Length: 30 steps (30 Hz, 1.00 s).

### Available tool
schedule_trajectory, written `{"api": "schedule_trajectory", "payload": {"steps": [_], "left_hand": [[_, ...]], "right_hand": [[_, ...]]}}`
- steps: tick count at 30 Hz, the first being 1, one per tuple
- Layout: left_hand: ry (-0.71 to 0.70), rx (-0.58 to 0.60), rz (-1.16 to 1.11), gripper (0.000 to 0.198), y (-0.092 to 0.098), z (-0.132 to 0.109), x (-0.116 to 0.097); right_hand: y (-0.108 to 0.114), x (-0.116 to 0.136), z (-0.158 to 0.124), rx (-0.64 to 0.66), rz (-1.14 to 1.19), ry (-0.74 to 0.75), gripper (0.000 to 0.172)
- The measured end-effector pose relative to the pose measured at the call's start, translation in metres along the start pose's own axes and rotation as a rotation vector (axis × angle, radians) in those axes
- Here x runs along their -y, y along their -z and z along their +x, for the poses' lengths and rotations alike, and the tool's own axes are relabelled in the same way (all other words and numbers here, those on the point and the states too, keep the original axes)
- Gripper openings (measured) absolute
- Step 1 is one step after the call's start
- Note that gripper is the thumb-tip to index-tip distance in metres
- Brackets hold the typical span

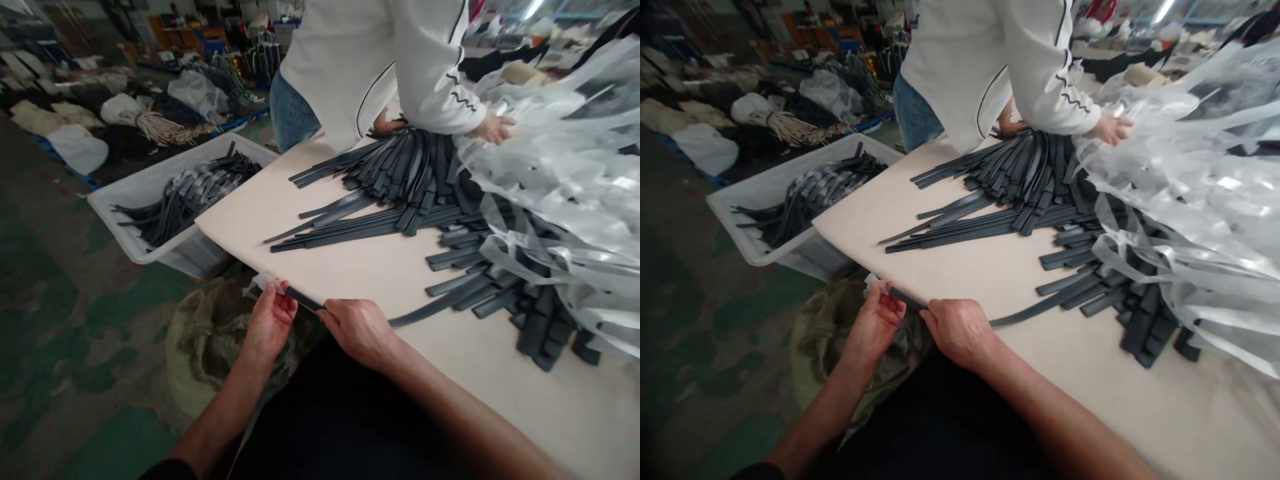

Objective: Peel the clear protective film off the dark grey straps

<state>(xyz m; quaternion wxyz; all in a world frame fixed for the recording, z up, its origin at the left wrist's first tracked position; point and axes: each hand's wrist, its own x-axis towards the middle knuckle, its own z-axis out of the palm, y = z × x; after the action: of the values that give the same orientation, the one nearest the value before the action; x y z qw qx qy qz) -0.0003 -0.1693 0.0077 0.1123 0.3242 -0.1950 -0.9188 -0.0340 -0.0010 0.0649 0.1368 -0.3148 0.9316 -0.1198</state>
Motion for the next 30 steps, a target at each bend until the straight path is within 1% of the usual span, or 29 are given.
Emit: {"api": "schedule_trajectory", "payload": {"steps": [4,7,9,11,12,14,16,18,20,23,24,25,28,30], "left_hand": [[0.001,0.021,0.038,0.009,0.008,0.004,0.005],[0.010,0.015,0.063,0.015,0.015,0.001,0.016],[0.046,0.051,0.072,0.021,0.018,-0.003,0.024],[0.085,0.078,0.070,0.021,0.020,-0.003,0.026],[0.086,0.062,0.060,0.018,0.021,-0.002,0.024],[0.026,-0.036,0.012,0.009,0.020,0.004,0.012],[-0.069,-0.134,-0.036,0.007,0.020,0.008,-0.003],[-0.122,-0.155,-0.034,0.008,0.020,0.006,-0.011],[-0.100,-0.085,0.015,0.005,0.021,-0.003,-0.005],[-0.014,0.096,0.096,0.020,0.024,-0.021,0.014],[-0.002,0.134,0.108,0.023,0.024,-0.024,0.018],[-0.009,0.140,0.105,0.025,0.024,-0.026,0.019],[-0.107,0.034,0.042,0.020,0.024,-0.022,0.007],[-0.152,-0.014,0.019,0.016,0.022,-0.021,-0.002]], "right_hand": [[-0.002,-0.001,0.008,0.020,-0.027,0.007,0.036],[-0.003,0.004,0.014,0.073,-0.044,0.003,0.038],[-0.003,0.007,0.017,0.104,-0.031,0.011,0.038],[0.001,0.006,0.017,0.131,0.006,0.024,0.034],[0.004,0.004,0.015,0.147,0.029,0.027,0.031],[0.012,-0.003,0.007,0.171,0.085,0.025,0.026],[0.020,-0.010,-0.002,0.169,0.160,0.016,0.032],[0.023,-0.011,-0.006,0.142,0.222,0.012,0.040],[0.021,-0.005,-0.005,0.120,0.247,0.034,0.043],[0.015,0.010,0.003,0.091,0.242,0.094,0.043],[0.014,0.013,0.003,0.079,0.234,0.106,0.044],[0.015,0.015,0.001,0.070,0.225,0.107,0.045],[0.025,0.010,-0.013,0.052,0.246,0.092,0.052],[0.032,0.005,-0.022,0.048,0.282,0.098,0.053]]}}
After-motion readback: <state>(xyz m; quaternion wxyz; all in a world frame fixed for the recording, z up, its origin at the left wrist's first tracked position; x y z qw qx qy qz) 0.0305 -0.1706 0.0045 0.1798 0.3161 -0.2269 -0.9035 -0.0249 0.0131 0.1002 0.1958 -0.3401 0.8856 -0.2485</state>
